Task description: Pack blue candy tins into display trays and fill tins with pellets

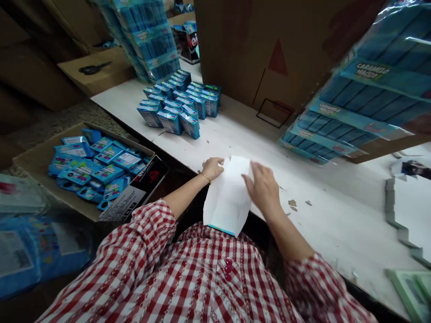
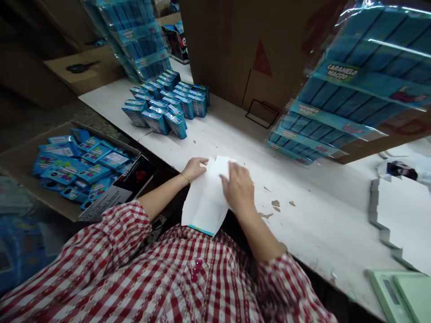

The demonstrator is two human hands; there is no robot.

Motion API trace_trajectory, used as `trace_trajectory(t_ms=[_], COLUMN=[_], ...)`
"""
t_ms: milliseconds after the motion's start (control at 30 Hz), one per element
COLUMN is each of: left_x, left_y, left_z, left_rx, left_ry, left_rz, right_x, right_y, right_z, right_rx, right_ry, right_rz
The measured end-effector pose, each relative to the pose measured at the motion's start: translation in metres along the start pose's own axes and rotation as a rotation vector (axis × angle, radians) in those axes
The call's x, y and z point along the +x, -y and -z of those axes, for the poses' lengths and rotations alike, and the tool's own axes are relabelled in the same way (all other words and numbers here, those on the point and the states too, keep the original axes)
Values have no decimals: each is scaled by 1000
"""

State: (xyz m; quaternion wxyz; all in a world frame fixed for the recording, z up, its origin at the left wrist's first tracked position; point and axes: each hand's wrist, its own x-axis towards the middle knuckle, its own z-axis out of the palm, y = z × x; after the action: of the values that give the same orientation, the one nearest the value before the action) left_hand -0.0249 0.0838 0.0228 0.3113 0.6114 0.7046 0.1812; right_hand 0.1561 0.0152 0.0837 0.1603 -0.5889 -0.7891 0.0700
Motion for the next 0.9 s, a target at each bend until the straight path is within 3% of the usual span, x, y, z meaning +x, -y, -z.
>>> trace_trajectory(t_ms=[100,167,300,433,600,667,800,900], left_x=[-10,-12,-3,10,19,18,11,6], left_y=[0,-1,-12,-26,-31,-33,-37,-38], left_z=[1,4,9,7,11,14,17,16], left_rx=[37,104,271,371,498,543,549,550], left_ry=[40,83,188,324,457,506,502,510], left_rz=[-102,-185,-237,-217,-358,-343,-304,-307], right_x=[45,57,56,58,58,54,51,55], right_y=[-31,-40,-41,-47,-53,-50,-43,-42], right_z=[-19,-33,-48,-54,-55,-52,-45,-46], right_rx=[12,106,153,182,230,225,112,131], right_ry=[203,307,267,339,283,267,234,284], right_rz=[-313,-366,-278,-361,-312,-291,-160,-263])
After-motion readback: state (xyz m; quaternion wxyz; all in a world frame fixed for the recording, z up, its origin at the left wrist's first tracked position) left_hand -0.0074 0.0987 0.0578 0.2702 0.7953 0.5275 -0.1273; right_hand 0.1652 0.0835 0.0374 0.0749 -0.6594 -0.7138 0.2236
